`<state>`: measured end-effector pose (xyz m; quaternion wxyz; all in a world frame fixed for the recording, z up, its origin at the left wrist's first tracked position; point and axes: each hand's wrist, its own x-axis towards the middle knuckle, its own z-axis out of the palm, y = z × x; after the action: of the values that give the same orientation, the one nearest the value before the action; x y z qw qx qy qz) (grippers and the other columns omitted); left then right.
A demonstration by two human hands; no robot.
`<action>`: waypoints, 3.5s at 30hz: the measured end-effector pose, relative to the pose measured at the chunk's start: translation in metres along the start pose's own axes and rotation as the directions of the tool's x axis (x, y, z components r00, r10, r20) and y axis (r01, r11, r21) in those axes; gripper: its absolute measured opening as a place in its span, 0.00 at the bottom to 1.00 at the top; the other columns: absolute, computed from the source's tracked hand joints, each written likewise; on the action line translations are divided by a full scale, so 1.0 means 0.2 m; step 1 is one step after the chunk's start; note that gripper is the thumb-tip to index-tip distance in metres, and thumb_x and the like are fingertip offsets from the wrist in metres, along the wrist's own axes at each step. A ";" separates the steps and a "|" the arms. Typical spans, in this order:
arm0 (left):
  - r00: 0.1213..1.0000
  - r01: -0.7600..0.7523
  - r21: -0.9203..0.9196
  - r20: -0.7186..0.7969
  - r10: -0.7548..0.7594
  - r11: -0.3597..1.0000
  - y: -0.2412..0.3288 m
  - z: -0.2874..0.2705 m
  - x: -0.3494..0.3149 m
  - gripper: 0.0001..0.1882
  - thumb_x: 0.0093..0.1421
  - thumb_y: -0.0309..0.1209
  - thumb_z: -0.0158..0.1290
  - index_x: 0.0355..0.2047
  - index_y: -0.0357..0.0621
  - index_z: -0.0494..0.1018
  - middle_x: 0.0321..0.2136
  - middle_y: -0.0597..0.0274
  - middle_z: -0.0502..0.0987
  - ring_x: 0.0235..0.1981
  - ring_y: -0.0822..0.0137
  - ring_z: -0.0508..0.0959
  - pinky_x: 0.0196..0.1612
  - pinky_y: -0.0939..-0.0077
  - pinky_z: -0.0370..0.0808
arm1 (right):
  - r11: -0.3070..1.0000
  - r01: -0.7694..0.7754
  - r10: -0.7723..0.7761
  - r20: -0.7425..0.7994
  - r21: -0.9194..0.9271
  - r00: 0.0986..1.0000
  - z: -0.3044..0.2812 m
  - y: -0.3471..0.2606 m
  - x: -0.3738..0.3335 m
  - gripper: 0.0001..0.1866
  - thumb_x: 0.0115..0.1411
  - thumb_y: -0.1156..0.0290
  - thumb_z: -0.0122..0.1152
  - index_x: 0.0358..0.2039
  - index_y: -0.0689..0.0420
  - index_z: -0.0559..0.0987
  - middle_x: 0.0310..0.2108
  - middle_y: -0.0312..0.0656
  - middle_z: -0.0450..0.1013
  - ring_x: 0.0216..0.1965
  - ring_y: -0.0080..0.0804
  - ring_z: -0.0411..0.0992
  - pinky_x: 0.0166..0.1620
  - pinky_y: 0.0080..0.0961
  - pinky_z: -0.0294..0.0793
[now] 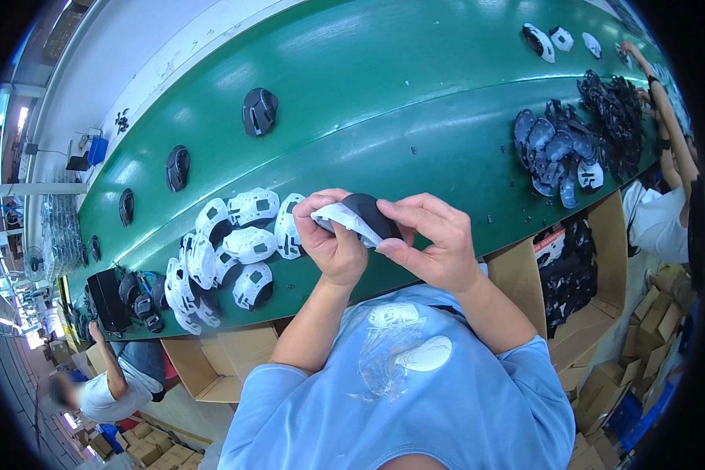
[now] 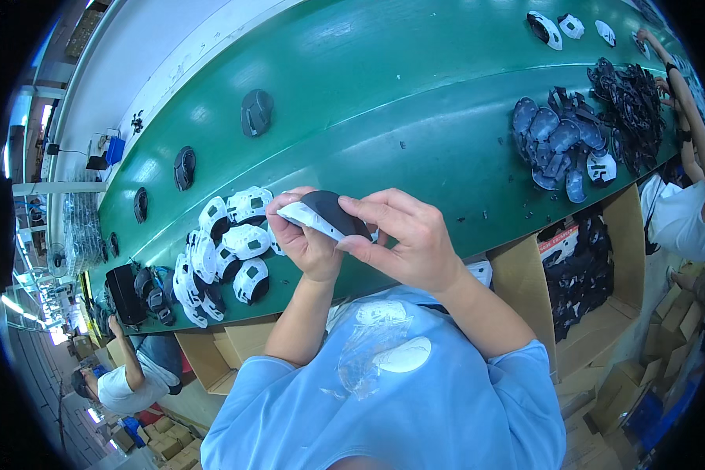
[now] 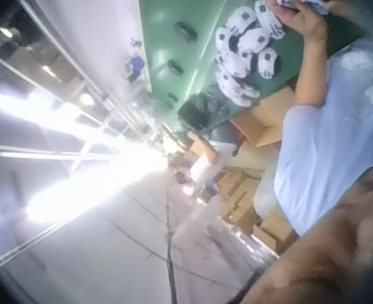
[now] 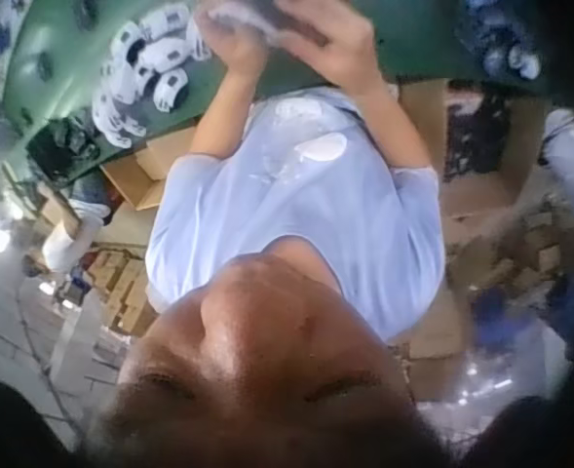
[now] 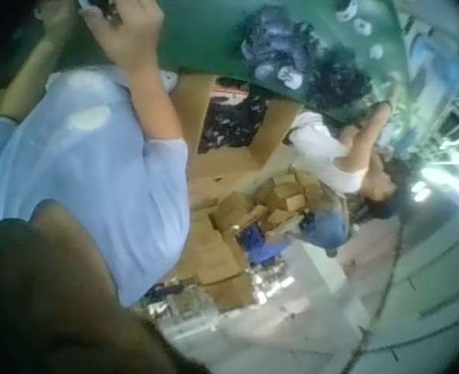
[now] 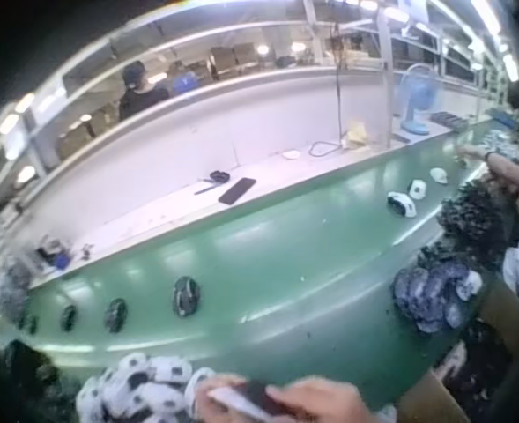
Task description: The person assembles computer mice by hand, fitting internal mouse components into computer mouse shells on a production line.
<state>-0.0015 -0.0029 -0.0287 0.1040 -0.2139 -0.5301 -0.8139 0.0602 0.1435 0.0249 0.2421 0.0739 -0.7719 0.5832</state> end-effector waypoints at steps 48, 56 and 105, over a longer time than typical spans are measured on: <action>0.948 -0.022 0.466 0.291 -0.129 0.885 0.13 0.04 -0.10 0.18 0.75 0.37 0.41 0.40 0.33 0.73 0.35 0.61 0.74 0.36 0.72 0.71 0.41 0.78 0.68 | 0.939 0.261 -0.241 0.111 -0.225 0.964 -0.04 0.13 -0.15 0.10 0.61 0.71 0.61 0.39 0.63 0.76 0.28 0.48 0.75 0.29 0.50 0.74 0.31 0.40 0.74; 0.989 -0.135 0.472 0.125 0.086 0.871 0.24 0.04 -0.21 0.22 0.75 0.41 0.37 0.46 0.32 0.71 0.41 0.57 0.74 0.41 0.66 0.74 0.46 0.72 0.72 | 0.960 0.256 -0.273 -0.178 -0.115 0.945 0.10 0.01 -0.31 0.13 0.62 0.74 0.61 0.47 0.65 0.79 0.35 0.49 0.77 0.35 0.48 0.76 0.38 0.39 0.76; 0.752 -0.469 0.684 0.641 -0.153 0.559 -0.12 0.44 0.06 0.35 0.53 0.40 0.68 0.57 0.36 0.71 0.55 0.42 0.72 0.59 0.48 0.70 0.60 0.55 0.68 | 0.899 -0.334 0.158 -0.500 -0.285 0.852 -1.12 0.32 -0.35 0.08 0.61 0.69 0.67 0.38 0.58 0.81 0.33 0.35 0.78 0.31 0.28 0.74 0.33 0.25 0.73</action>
<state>-0.0008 0.0868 -0.0127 0.0826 -0.4535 -0.8207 -0.3377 0.1599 0.3612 -0.0170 0.3510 -0.2145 -0.7881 0.4580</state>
